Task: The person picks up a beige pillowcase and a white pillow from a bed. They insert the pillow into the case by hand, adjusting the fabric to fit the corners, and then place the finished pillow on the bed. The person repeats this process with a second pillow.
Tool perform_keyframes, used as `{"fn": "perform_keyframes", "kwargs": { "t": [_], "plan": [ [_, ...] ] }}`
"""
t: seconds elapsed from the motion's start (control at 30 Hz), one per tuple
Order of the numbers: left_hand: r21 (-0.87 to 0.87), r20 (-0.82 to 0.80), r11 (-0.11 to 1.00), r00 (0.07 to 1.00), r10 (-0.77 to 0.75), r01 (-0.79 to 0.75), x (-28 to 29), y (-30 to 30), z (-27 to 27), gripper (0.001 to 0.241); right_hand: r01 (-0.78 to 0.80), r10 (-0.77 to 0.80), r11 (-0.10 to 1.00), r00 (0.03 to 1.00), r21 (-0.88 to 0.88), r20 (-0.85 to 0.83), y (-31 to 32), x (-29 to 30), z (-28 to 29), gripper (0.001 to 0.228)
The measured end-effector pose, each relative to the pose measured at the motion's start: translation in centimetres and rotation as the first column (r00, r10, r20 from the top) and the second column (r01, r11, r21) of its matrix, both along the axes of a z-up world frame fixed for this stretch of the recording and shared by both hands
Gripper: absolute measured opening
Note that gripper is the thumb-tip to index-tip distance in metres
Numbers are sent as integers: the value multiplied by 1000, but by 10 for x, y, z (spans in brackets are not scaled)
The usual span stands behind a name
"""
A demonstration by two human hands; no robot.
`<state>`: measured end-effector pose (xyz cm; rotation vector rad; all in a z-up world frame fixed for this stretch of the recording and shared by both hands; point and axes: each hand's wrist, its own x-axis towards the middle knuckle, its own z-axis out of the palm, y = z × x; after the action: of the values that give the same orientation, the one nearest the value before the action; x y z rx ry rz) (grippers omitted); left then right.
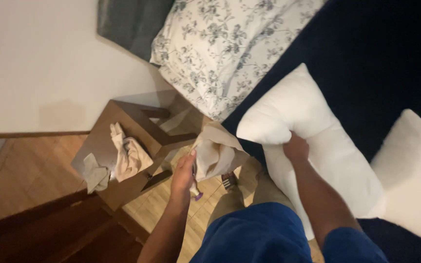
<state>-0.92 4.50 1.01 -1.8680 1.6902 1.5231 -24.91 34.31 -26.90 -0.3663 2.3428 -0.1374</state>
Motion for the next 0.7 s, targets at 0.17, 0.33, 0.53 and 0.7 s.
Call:
{"fn": "perform_keyframes", "kwargs": {
  "t": [0.17,0.33,0.53,0.7],
  "plan": [
    [-17,-173,1000,985,12,-15,-21,0,45,71,256,-239,925,966,-280,94,23,-22,125,51],
    [97,-555,995,830,50,5,-24,-18,-8,59,349,-283,766,937,-539,206,50,21,283,60],
    [77,-549,979,828,-117,189,-30,-31,17,66,564,-309,492,825,-663,473,120,119,285,57],
    [66,-586,938,774,-240,341,-16,-39,35,61,264,96,586,916,-766,390,59,177,405,76]
  ]
}}
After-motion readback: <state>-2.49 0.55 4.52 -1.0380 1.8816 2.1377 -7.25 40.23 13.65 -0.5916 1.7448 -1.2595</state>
